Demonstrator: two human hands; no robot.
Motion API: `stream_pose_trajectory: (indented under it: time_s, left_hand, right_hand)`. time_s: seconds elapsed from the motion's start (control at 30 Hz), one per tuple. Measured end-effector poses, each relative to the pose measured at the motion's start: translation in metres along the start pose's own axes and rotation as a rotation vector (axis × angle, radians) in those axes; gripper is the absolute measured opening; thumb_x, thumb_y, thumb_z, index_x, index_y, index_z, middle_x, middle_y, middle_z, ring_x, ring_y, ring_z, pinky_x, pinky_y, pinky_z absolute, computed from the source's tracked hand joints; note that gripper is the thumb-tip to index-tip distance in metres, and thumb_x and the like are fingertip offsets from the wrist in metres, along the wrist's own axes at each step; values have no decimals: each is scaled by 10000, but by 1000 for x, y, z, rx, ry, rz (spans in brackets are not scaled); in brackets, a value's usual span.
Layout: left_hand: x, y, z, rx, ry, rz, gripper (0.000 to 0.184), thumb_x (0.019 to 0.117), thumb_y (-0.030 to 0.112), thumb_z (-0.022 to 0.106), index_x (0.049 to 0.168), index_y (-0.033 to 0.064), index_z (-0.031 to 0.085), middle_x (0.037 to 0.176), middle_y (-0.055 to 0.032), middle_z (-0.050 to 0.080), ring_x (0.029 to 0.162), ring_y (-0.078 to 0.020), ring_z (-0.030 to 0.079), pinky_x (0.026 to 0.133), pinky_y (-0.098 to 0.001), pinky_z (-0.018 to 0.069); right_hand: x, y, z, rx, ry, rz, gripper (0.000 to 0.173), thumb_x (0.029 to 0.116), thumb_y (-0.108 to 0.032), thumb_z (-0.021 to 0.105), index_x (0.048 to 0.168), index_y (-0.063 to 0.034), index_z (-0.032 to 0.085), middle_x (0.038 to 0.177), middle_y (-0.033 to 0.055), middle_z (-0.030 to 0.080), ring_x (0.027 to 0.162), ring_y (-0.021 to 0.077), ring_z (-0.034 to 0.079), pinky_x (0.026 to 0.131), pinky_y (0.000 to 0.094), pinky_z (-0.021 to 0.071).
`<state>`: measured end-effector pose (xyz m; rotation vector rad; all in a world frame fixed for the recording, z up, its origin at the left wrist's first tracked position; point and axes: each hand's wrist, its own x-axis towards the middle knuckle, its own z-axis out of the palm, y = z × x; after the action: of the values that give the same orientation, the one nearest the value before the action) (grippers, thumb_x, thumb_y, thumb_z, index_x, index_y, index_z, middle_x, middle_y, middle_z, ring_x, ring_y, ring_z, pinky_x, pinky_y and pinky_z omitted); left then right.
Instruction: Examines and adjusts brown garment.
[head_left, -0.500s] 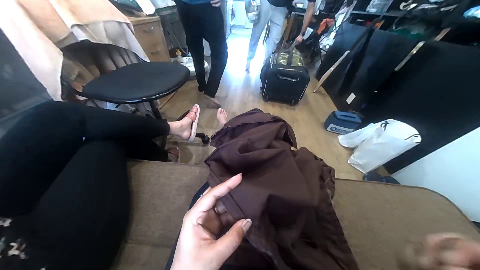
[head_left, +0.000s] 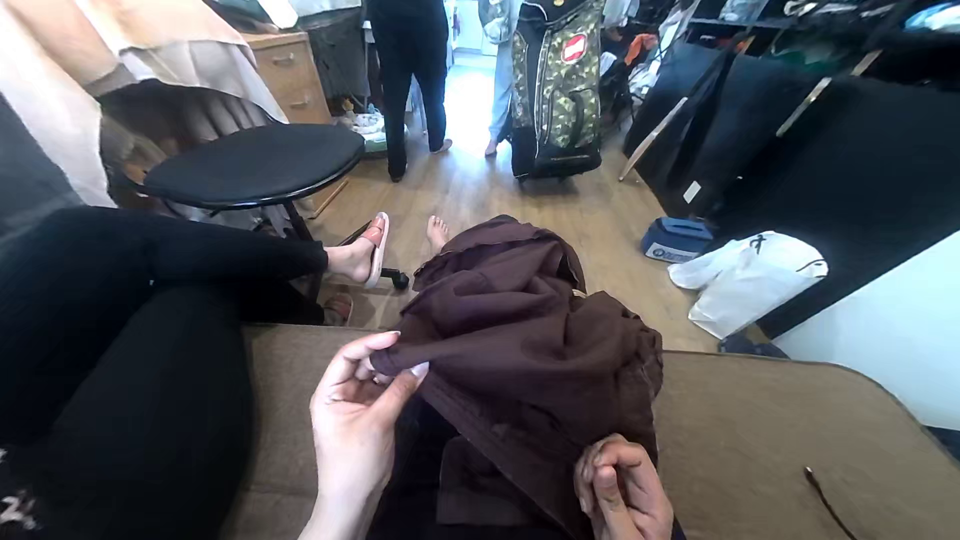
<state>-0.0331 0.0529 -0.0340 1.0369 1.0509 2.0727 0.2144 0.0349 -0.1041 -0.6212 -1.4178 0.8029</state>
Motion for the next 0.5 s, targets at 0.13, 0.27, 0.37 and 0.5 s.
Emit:
stream_pose_trajectory:
  time_s: [0.13, 0.27, 0.37, 0.5]
  left_hand:
    - [6, -3, -1, 26, 70, -18, 544, 726, -168, 679, 1190, 115, 697, 902, -10, 759, 784, -114, 741, 694, -272, 640]
    - [11, -9, 1, 14, 139, -22, 574, 742, -197, 649, 1244, 82, 657, 862, -3, 754, 733, -108, 735, 658, -270, 637]
    - [8, -4, 7, -36, 115, -125, 543, 873, -155, 572, 1369, 66, 591, 952, -39, 763, 730, -114, 740, 620, -252, 629]
    - [-12, 0, 1, 27, -160, -282, 962, 869, 164, 749, 1630, 174, 161, 1369, -59, 614, 1077, -156, 706, 864, -319, 626]
  right_hand:
    - [-3, 6, 3, -61, 18, -26, 154, 1072, -346, 529, 1063, -229, 628, 849, -111, 603, 635, -67, 572, 563, 89, 509]
    - [-3, 13, 4, -120, 13, -65, 158, 1080, -335, 518, 1055, -208, 608, 851, -95, 583, 622, -68, 555, 560, 87, 505]
    - [-2, 13, 4, -128, 11, -63, 161, 1081, -334, 514, 1064, -204, 607, 857, -91, 584, 620, -67, 554, 561, 87, 507]
    - [0, 4, 6, -124, 46, 5, 170, 1078, -359, 505, 1059, -225, 608, 825, -113, 597, 594, -71, 547, 537, 88, 497]
